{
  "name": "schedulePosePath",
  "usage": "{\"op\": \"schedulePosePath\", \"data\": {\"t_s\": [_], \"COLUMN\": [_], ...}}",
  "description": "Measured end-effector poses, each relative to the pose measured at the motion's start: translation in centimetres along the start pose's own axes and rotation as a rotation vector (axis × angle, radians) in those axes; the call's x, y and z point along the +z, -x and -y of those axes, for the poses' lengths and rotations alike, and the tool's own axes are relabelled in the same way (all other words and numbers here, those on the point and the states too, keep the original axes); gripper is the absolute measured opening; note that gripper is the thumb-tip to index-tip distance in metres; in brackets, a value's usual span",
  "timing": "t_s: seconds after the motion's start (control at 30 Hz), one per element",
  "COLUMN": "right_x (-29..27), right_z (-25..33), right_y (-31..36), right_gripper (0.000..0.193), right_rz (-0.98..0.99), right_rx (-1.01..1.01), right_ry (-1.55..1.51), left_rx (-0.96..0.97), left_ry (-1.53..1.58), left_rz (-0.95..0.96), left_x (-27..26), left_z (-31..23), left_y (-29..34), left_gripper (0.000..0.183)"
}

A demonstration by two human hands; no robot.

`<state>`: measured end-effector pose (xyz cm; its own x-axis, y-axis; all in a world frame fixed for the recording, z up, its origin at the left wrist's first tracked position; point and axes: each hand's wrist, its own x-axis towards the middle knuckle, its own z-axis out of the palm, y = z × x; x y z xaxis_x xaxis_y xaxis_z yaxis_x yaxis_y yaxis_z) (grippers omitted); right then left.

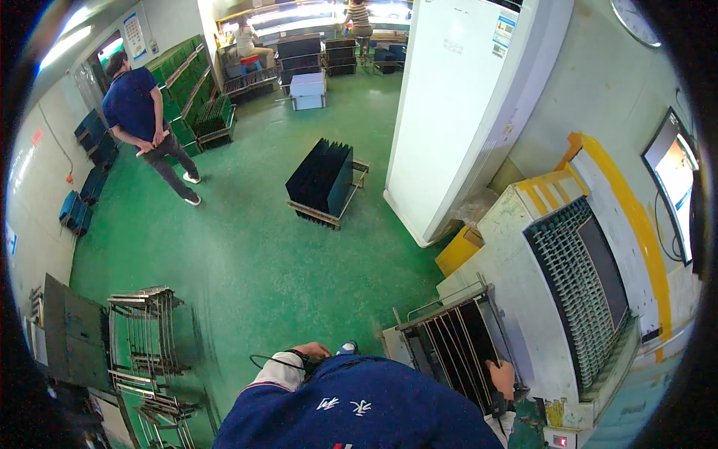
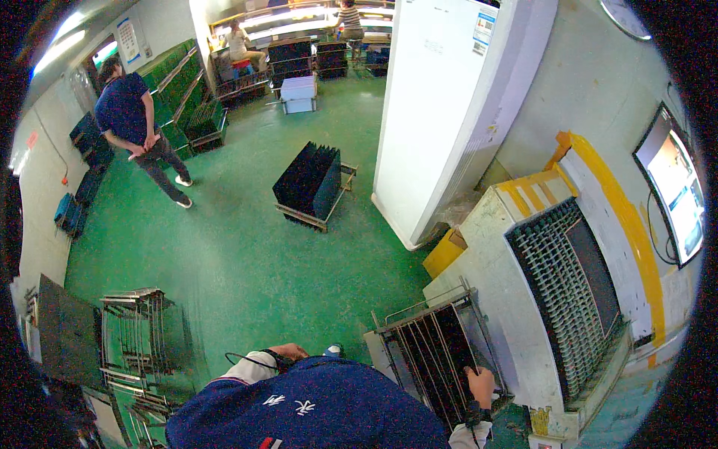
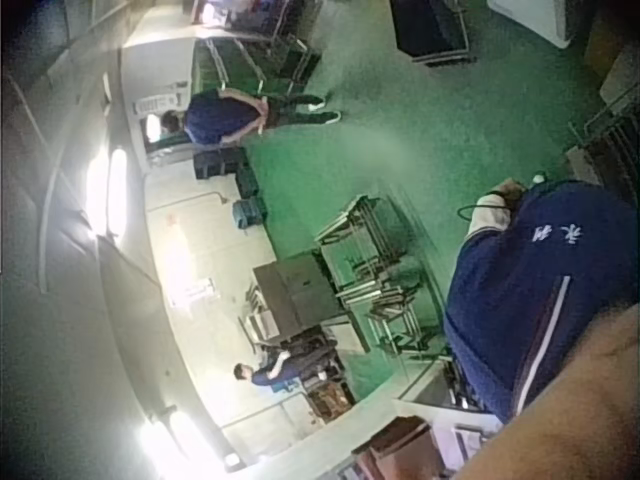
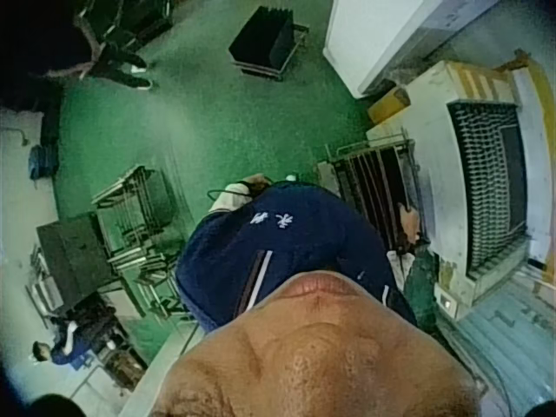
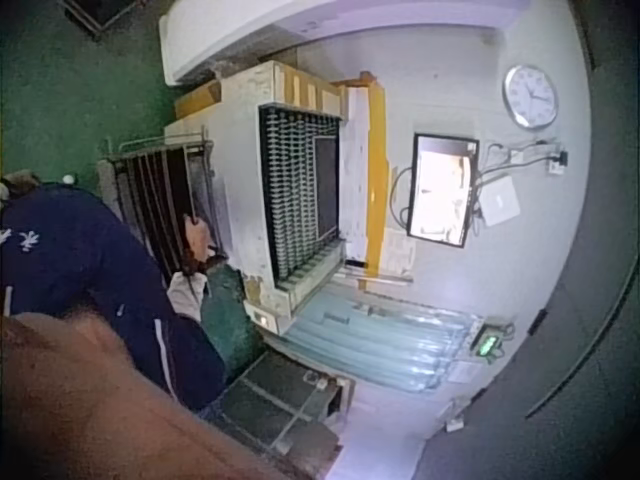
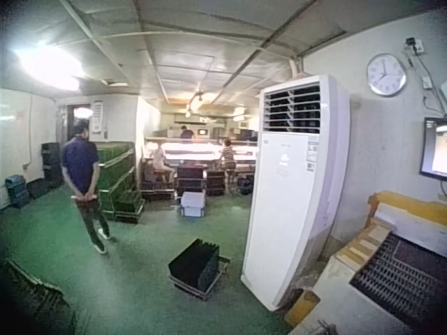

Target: Transferring glass or metal panels from a rack to a processing machine for inspection or treatment.

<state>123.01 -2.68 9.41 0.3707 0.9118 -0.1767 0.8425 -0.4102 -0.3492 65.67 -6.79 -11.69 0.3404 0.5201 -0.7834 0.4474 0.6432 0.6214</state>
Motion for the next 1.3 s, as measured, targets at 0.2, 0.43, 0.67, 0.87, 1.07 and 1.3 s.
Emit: {"op": "schedulePosePath", "data": {"t_s": [0.2,0.43,0.67,0.87,1.07,1.3], "right_x": [-1.0,-0.5,0.9,-0.9,-0.6,1.5], "right_z": [1.3,0.7,-1.9,1.1,0.7,-2.6], "right_y": [0.4,0.2,-0.5,0.1,0.1,-1.1], "right_gripper": [0.038,0.037,0.037,0.034,0.035,0.040], "right_rz": [0.063,0.029,0.042,0.115,0.077,0.005], "right_rx": [0.012,-0.014,0.032,0.072,0.067,-0.026], "right_ry": [-0.025,-0.050,-0.030,-0.064,-0.065,-0.042], "left_rx": [0.058,-0.006,0.128,-0.030,-0.012,0.102], "left_ry": [-0.070,-0.034,-0.122,-0.026,-0.021,-0.169], "left_rz": [0.026,-0.002,0.048,0.036,0.041,0.047], "left_x": [-0.1,0.3,0.4,0.2,0.3,0.2], "left_z": [0.5,-0.8,-0.8,0.5,0.5,0.3], "left_y": [-0.2,0.9,1.3,-0.5,-0.6,-0.4], "left_gripper": [0.033,0.034,0.036,0.040,0.041,0.039]}}
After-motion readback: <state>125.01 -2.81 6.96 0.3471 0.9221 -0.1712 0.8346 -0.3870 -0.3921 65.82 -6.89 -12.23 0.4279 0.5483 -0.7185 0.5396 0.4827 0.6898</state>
